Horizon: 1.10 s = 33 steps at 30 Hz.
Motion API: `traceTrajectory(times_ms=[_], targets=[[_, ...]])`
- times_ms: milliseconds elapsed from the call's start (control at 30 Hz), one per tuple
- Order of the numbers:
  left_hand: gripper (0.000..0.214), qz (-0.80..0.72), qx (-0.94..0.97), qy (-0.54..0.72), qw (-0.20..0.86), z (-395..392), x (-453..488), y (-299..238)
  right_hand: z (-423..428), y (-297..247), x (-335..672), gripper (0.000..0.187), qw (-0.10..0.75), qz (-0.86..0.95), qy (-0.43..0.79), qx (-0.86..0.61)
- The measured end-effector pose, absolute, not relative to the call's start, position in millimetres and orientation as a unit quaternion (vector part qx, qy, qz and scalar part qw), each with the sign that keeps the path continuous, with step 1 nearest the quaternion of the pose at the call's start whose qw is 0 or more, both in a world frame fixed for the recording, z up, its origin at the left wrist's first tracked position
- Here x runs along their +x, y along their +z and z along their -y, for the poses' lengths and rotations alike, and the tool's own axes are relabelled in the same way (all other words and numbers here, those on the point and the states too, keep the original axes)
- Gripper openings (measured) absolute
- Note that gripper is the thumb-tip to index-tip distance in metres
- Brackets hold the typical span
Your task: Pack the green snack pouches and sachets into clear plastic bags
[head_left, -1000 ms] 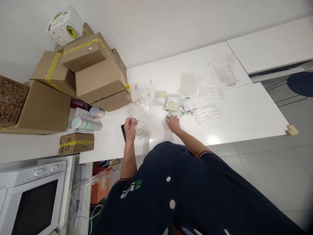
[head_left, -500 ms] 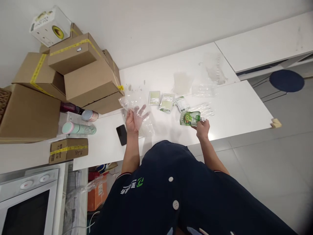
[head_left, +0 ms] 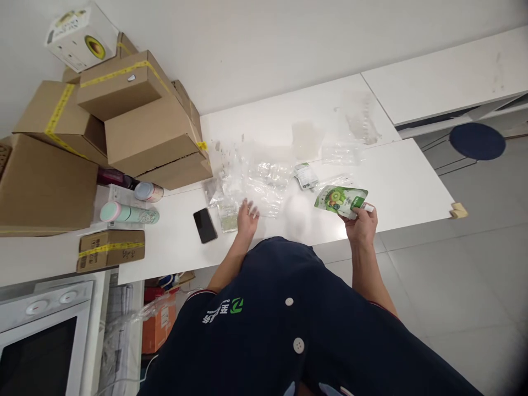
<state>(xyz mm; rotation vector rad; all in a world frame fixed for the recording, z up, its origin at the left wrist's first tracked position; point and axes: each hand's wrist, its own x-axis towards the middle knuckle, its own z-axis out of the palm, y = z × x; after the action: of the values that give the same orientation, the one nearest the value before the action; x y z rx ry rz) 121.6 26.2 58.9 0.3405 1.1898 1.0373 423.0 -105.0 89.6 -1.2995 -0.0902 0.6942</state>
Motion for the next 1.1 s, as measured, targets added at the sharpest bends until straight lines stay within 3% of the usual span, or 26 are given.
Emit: traceTrajectory(times_ms=[200,367,567,733,933,1100], targets=[[0.027,-0.607,0.025,0.242,0.756,13.7,150.6,-9.5,80.8,94.5,385.1,0.036,0.721,0.102,0.411,-0.548],[0.037,-0.555,0.084,0.125,0.818,16.7,162.2,-14.3,54.3,70.3,342.3,0.036,0.662,0.119,0.537,-0.509],[0.047,-0.530,0.210,0.018,0.821,21.5,163.9,-15.7,29.9,12.5,298.1,0.033,0.581,0.070,0.642,-0.495],[0.051,-0.523,0.344,-0.025,0.780,26.0,156.9,-23.0,26.1,-23.8,286.4,0.032,0.525,0.010,0.637,-0.564],[0.056,-0.509,0.373,-0.074,0.772,24.2,149.5,-27.4,37.3,-37.6,301.7,0.031,0.536,0.035,0.661,-0.525],[0.047,-0.490,0.456,-0.074,0.739,25.0,149.2,-22.3,49.0,-45.8,306.5,0.028,0.503,0.020,0.644,-0.576]])
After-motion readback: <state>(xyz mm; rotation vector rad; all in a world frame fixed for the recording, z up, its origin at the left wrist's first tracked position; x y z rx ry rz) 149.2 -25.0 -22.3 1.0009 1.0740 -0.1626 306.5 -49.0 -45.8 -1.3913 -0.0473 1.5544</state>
